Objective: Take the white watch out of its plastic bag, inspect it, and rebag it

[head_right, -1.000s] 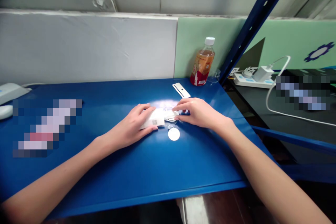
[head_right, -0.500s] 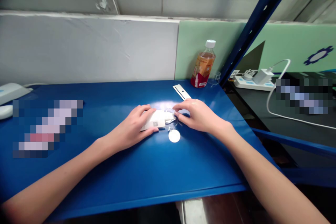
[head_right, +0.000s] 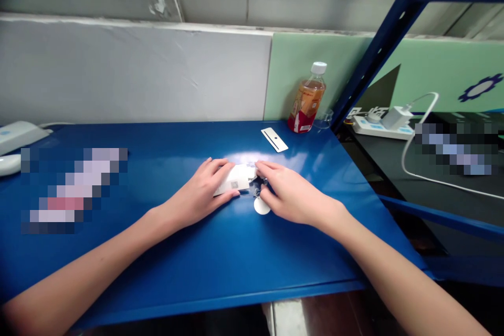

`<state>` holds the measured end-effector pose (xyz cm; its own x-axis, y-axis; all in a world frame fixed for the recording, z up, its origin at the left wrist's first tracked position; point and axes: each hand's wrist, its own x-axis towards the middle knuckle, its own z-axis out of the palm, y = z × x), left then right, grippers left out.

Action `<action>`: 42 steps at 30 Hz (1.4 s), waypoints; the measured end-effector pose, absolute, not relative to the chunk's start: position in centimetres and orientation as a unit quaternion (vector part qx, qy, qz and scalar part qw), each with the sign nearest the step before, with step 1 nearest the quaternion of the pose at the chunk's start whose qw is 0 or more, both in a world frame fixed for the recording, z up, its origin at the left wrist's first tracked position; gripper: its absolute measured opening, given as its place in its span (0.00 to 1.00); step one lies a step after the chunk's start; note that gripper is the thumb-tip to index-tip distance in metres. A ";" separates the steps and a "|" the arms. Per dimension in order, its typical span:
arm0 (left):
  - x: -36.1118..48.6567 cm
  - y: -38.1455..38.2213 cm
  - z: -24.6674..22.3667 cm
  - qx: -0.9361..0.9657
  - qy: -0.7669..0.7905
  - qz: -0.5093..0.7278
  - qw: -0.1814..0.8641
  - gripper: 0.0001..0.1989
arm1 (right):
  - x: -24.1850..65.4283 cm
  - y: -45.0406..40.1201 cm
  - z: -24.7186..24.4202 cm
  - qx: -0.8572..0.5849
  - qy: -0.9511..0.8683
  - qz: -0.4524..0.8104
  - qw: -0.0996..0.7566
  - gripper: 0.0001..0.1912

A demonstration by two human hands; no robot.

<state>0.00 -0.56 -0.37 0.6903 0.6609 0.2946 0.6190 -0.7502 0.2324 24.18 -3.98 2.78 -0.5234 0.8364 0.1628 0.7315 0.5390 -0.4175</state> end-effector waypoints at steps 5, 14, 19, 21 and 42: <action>0.1 -0.6 -0.4 0.920 0.349 0.173 0.053 0.23 | 23.7 -4.4 2.4 -0.453 -0.843 0.213 0.195 0.30; 0.0 -0.4 -0.8 0.925 0.353 0.127 0.056 0.29 | 24.0 -4.1 2.3 -0.451 -0.827 0.280 0.186 0.34; 0.0 -1.2 -0.2 0.918 0.389 0.051 0.049 0.31 | 24.9 -3.0 2.8 -0.471 -0.826 0.210 0.227 0.23; 0.0 -1.4 0.1 0.917 0.395 0.032 0.050 0.31 | 25.1 -2.7 3.0 -0.503 -0.818 0.164 0.226 0.20; 0.0 -1.4 0.1 0.903 0.421 0.047 0.075 0.30 | 23.7 -3.1 1.6 -0.385 -0.899 0.067 0.200 0.16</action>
<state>0.04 -1.41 0.14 0.6403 0.7678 0.0216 0.7538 -0.6335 0.1747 23.66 -3.09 1.58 -0.6240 0.7184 0.3074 0.6647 0.6949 -0.2745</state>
